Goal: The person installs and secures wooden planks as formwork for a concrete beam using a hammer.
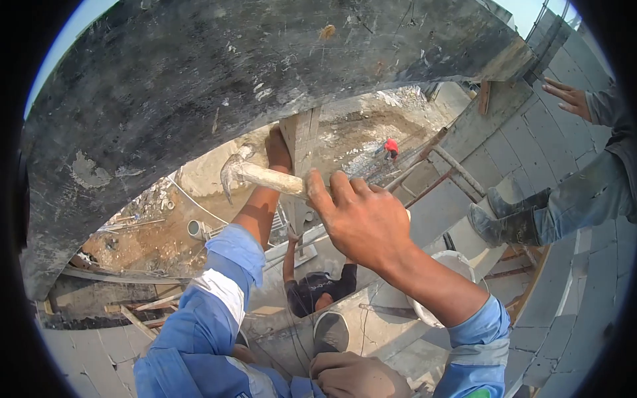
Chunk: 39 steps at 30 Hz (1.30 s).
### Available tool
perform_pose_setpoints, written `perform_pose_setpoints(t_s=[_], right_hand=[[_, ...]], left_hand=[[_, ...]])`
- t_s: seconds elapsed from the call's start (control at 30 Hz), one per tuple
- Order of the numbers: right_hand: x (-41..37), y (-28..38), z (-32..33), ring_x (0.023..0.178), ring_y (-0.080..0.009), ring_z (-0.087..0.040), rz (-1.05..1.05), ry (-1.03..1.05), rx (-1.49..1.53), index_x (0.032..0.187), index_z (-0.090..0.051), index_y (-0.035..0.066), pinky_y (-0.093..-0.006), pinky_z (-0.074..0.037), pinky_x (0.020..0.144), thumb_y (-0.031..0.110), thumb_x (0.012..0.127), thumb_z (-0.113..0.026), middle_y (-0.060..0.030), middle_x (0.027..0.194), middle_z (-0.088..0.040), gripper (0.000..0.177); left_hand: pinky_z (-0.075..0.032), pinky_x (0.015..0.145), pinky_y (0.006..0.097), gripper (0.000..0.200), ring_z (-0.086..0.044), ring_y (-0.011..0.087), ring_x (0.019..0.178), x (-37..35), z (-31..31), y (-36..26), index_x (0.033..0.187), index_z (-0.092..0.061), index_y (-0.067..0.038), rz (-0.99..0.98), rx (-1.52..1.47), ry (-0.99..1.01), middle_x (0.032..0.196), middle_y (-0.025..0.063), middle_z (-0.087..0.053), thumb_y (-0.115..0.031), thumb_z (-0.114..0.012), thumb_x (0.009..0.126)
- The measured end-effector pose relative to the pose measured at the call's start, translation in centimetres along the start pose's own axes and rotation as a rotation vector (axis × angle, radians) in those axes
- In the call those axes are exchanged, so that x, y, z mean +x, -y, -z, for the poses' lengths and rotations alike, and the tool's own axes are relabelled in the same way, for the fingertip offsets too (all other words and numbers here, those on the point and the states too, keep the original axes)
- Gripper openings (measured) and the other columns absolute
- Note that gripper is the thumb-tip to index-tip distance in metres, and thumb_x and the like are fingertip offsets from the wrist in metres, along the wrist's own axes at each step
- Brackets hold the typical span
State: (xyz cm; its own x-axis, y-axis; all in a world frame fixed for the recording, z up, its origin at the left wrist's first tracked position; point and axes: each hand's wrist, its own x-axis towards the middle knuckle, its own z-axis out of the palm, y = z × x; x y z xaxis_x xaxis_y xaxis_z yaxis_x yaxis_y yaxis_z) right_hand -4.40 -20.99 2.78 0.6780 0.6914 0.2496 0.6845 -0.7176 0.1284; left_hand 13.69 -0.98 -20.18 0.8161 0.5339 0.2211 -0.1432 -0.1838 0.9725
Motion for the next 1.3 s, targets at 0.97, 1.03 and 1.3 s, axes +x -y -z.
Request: perform_pose_setpoints(t_s=[0.97,1.03,1.3], right_hand=[[2.4,-8.3,-7.3,0.05,-0.0091,-0.042,-0.663,0.192,1.748,0.091,-0.044,0.01,-0.0235,-0.037,0.043,0.036,0.102,-0.043,0.0034,0.065,-0.042,0.028],[1.3,-12.2,-8.4,0.05,-0.0089,-0.042,-0.816,0.019,1.826,0.094,-0.044,0.01,-0.0237,-0.037,0.044,0.036,0.101,-0.044,0.0033,0.065,-0.042,0.026],[2.6,-6.3,-8.1,0.047,-0.008,-0.041,-0.882,-0.22,2.164,0.095,-0.044,0.011,-0.024,-0.038,0.04,0.038,0.101,-0.046,0.0034,0.063,-0.041,0.028]], left_hand=[[-0.041,0.088,0.0381,0.055,-0.057,0.0274,0.094,-0.7,-1.1,0.5,0.101,-0.064,0.004,0.197,-0.145,-0.063,0.1,0.0174,-0.063,-0.044,-0.036,0.093],[-0.041,0.081,0.0378,0.051,-0.056,0.0258,0.082,1.6,-1.3,-1.0,0.09,-0.064,0.004,0.162,-0.217,-0.06,0.085,0.0144,-0.062,-0.04,-0.037,0.092],[-0.042,0.07,0.0348,0.043,-0.054,0.0199,0.071,2.2,-0.2,0.9,0.08,-0.065,0.0,0.312,-0.42,0.011,0.076,0.009,-0.061,-0.034,-0.042,0.09]])
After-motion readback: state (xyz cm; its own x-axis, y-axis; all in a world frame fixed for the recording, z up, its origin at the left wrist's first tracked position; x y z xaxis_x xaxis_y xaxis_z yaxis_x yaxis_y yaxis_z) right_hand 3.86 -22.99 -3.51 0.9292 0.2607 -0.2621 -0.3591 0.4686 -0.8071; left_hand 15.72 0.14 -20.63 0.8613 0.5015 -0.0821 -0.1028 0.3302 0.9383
